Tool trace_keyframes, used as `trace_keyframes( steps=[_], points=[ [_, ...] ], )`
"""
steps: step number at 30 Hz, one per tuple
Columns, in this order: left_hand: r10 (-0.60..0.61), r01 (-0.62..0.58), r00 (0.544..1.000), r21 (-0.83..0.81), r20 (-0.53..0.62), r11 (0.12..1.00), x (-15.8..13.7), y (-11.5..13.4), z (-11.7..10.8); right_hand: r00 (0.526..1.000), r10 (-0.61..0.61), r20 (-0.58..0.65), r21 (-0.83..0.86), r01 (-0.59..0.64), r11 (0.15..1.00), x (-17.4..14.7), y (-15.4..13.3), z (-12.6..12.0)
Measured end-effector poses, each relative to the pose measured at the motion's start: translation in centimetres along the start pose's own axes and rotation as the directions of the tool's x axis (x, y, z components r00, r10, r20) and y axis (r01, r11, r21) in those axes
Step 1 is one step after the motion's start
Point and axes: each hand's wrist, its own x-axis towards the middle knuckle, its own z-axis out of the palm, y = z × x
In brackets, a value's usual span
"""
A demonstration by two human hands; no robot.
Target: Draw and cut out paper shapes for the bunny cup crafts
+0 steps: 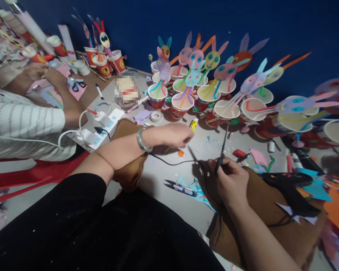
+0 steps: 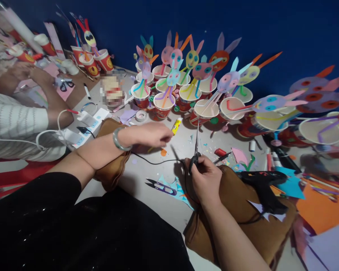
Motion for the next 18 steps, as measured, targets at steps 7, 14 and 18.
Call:
trace_keyframes(
  steps=[7,14,18],
  points=[
    [-0.237,0.245,0.958,0.026,-0.161,0.969,-2.4,-3.5,-3.9,1.0,0.006,-0.006,0.014,-0.006,1.0,0.0,0.3,0.2],
    [-0.228,0.226,0.974,0.147,-0.003,0.963,-2.5,-3.9,-0.8,1.0,-0.003,-0.014,0.03,0.004,1.0,0.1,0.5,0.2],
    [-0.211,0.211,0.977,0.107,-0.009,0.972,-2.5,-5.0,0.6,1.0,-0.018,-0.011,0.023,0.018,1.0,0.1,0.8,0.2]
  ],
)
